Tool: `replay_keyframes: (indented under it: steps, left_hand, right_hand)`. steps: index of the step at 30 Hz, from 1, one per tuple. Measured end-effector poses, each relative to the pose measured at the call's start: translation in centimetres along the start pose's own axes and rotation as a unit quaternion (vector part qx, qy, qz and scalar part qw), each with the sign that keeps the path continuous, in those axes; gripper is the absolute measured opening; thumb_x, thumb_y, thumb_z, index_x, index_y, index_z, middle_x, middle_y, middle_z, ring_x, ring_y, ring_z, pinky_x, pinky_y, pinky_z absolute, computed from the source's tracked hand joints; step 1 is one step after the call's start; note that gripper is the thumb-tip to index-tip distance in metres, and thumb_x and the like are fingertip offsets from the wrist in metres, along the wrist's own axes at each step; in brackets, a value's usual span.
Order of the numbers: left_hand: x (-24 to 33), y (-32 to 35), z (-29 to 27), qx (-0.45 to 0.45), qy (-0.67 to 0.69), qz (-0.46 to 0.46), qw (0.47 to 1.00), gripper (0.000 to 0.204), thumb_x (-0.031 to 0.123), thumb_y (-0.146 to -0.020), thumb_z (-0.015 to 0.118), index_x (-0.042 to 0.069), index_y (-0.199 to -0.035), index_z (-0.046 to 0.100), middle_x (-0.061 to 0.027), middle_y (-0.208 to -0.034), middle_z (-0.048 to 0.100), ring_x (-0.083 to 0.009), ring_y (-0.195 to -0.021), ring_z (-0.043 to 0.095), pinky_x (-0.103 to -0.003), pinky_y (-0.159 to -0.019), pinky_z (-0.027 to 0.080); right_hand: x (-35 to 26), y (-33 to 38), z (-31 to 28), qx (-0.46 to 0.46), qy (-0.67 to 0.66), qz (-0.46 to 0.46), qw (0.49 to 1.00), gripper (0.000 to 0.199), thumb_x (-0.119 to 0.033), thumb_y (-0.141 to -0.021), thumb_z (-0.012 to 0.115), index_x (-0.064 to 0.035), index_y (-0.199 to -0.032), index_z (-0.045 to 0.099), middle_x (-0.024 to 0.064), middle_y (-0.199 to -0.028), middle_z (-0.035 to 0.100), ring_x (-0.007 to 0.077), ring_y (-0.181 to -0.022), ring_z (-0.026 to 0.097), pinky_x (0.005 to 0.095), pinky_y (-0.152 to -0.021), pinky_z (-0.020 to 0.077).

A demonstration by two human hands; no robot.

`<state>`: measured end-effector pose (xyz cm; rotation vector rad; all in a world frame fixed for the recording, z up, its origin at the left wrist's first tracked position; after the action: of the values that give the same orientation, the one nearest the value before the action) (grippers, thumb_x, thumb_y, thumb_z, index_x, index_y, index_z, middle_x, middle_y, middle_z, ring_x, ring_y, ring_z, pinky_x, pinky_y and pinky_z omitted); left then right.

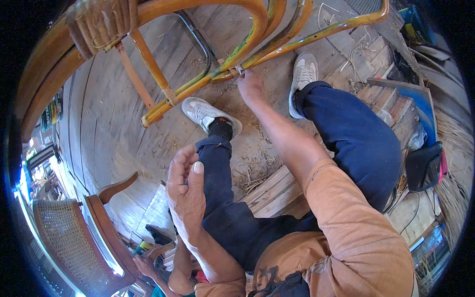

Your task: Assembling and securing joints of a bamboo chair using a hammer and wire.

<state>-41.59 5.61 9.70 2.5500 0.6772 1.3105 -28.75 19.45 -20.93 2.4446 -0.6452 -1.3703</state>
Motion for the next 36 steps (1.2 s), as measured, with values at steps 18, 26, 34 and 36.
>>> replay_keyframes:
  steps: [18,26,34,36]
  left_hand:
    - [-0.1,0.1,0.3,-0.010,0.004,0.006,1.000,0.030,0.014,-0.086,0.060,0.000,-0.112,0.057,-0.0155,-0.104,0.060,-0.0250,-0.095,0.059,-0.034,-0.088,0.044]
    - [0.3,0.1,0.3,-0.018,-0.016,0.024,0.999,0.030,0.012,-0.084,0.060,0.000,-0.112,0.057,-0.0161,-0.105,0.061,-0.0254,-0.096,0.059,-0.035,-0.088,0.045]
    - [0.3,0.1,0.2,-0.014,-0.010,0.026,1.000,0.031,0.010,-0.082,0.060,0.000,-0.112,0.057,-0.0160,-0.105,0.061,-0.0256,-0.096,0.060,-0.035,-0.088,0.045]
    - [0.2,0.1,0.2,-0.012,-0.011,0.028,0.999,0.031,0.011,-0.082,0.061,0.000,-0.112,0.057,-0.0159,-0.105,0.061,-0.0256,-0.096,0.060,-0.034,-0.088,0.045]
  right_hand:
    - [-2.2,0.5,-1.2,-0.022,0.074,-0.046,0.996,0.023,-0.017,-0.081,0.059,-0.0029,-0.099,0.061,0.0207,-0.096,0.063,0.0371,-0.093,0.061,0.0456,-0.081,0.0479]
    - [-1.3,-0.1,-1.0,-0.033,0.016,-0.007,0.999,0.024,-0.017,-0.081,0.058,-0.0025,-0.099,0.061,0.0204,-0.094,0.063,0.0368,-0.090,0.061,0.0438,-0.078,0.0492]
    - [-1.2,0.0,-0.8,-0.072,-0.154,0.041,0.985,0.018,-0.008,-0.080,0.051,0.0040,-0.091,0.060,0.0173,-0.060,0.060,0.0225,-0.043,0.059,0.0346,-0.043,0.0489]
    - [-1.1,0.0,-0.4,-0.102,-0.244,0.150,0.953,0.014,-0.012,-0.085,0.053,-0.0018,-0.076,0.057,0.0064,-0.057,0.056,0.0152,-0.038,0.053,0.0290,-0.033,0.0404]
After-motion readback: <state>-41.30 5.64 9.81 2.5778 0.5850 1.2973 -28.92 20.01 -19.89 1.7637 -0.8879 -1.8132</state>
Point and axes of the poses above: each hand's wrist, its own y-axis away from the middle knuckle, its own z-axis out of the palm, x = y × z, the point moved 2 cm from there along -y, towards the middle knuckle
